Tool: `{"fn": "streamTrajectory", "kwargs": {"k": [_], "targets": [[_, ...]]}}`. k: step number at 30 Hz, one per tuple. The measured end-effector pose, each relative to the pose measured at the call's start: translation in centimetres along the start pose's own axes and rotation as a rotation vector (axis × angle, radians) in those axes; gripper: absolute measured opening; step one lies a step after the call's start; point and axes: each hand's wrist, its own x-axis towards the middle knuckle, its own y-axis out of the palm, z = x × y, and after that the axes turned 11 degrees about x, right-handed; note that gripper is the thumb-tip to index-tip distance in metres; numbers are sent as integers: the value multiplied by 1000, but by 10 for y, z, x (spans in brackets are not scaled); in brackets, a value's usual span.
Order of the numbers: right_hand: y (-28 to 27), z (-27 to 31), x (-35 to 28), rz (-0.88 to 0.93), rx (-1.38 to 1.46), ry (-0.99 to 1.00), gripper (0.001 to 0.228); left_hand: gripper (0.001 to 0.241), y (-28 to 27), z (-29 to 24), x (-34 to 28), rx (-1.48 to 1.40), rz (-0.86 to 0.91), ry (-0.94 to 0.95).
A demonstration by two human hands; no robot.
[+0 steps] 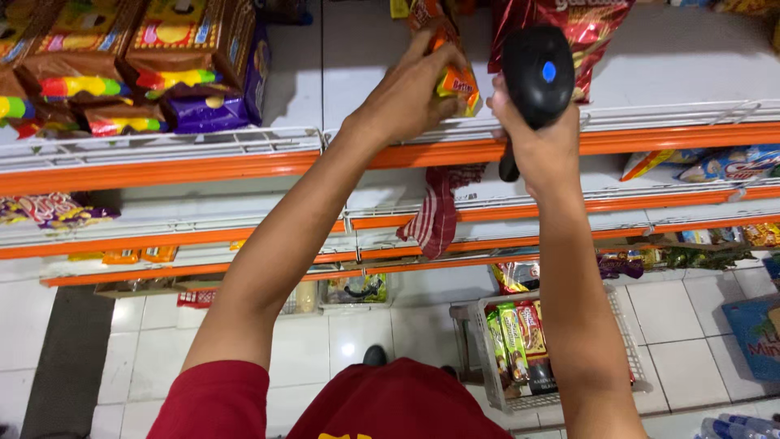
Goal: The person scans snack packages with a barcode scanner, places them onto the store shelves, and wipes a shelf with a cloth.
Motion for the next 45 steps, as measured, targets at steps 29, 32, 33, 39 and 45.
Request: {"fn": "streamTrajectory", "kwargs": {"k": [29,32,33,39,45], "targets": [[-40,10,-14,46,-849,-367,51,64,15,-4,35,198,232,-112],[-45,10,-11,62,-824,-352,48,66,21,-5,42,220,276,-140],[-47,10,-9,74,-820,-359,47,67,23,-6,43,237,284,-145],[-59,19,1,159,-733,-356,45,63,20,-30,44,281,193,-94],[-89,10,-29,49,-375,-329,52,50,36,-80,6,467,-307,-13]]}}
